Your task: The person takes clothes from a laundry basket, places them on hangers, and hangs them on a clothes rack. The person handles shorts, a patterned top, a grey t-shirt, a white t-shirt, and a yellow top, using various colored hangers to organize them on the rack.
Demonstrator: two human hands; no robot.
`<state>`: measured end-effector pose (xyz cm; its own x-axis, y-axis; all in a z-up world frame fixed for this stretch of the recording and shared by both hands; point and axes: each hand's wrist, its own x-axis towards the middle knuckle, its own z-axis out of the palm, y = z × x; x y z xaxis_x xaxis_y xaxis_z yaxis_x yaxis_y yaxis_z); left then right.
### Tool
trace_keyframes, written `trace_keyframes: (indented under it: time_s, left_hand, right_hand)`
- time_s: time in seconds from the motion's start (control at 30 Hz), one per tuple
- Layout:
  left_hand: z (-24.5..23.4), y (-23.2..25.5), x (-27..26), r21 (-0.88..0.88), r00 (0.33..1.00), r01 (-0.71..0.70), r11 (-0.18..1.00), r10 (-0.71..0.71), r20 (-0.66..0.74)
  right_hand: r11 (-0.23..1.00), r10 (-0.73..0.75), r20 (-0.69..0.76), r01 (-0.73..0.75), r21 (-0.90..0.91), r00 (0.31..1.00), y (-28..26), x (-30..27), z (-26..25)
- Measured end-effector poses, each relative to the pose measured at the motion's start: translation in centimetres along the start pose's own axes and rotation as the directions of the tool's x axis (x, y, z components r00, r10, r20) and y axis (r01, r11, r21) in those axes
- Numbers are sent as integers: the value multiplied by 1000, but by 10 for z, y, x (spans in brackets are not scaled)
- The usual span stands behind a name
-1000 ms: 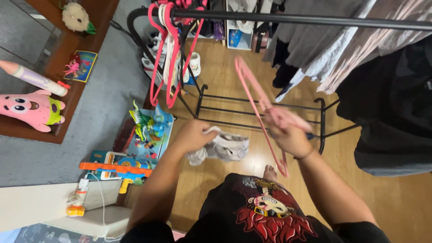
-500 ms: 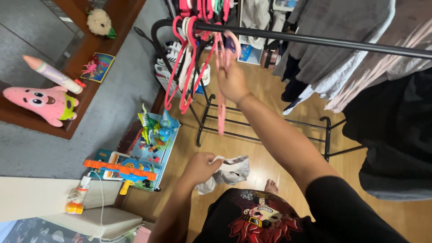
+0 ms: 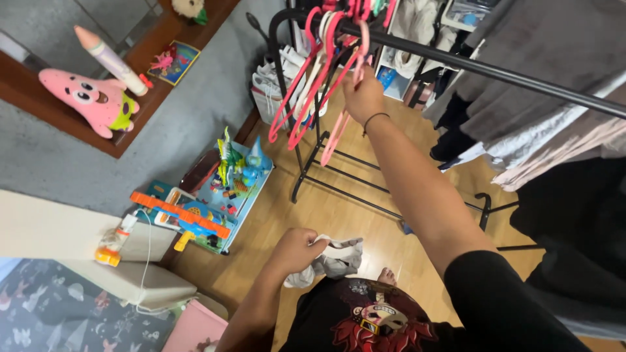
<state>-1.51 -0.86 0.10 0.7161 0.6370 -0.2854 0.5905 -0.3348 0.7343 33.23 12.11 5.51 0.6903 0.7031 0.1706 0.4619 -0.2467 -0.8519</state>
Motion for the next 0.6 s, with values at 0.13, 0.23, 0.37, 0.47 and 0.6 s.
trace_keyframes:
  time_s: [0.13, 0.23, 0.37, 0.47, 0.6]
  left_hand:
    - [1, -1, 6, 6, 1000, -21, 1000, 21, 11]
    - [1, -1, 14, -2, 999, -39, 999, 39, 4]
    - [-6, 15, 24, 3, 999, -36, 999, 36, -5]
    - [3, 8, 47, 133, 995, -94, 987, 98, -23]
    - [-5, 32, 62, 155, 997, -36, 987, 47, -64]
  right_hand:
    - [999, 1, -47, 1, 47, 999, -17, -27, -11]
    - [1000, -28, -61, 28, -1, 998, -11, -38, -22]
    - [976, -198, -31, 194, -100, 980, -29, -57, -59]
    - [960, -278, 6, 278, 30, 961, -43, -62, -97]
    - [872, -488, -39, 489, 19, 872, -59, -34, -146]
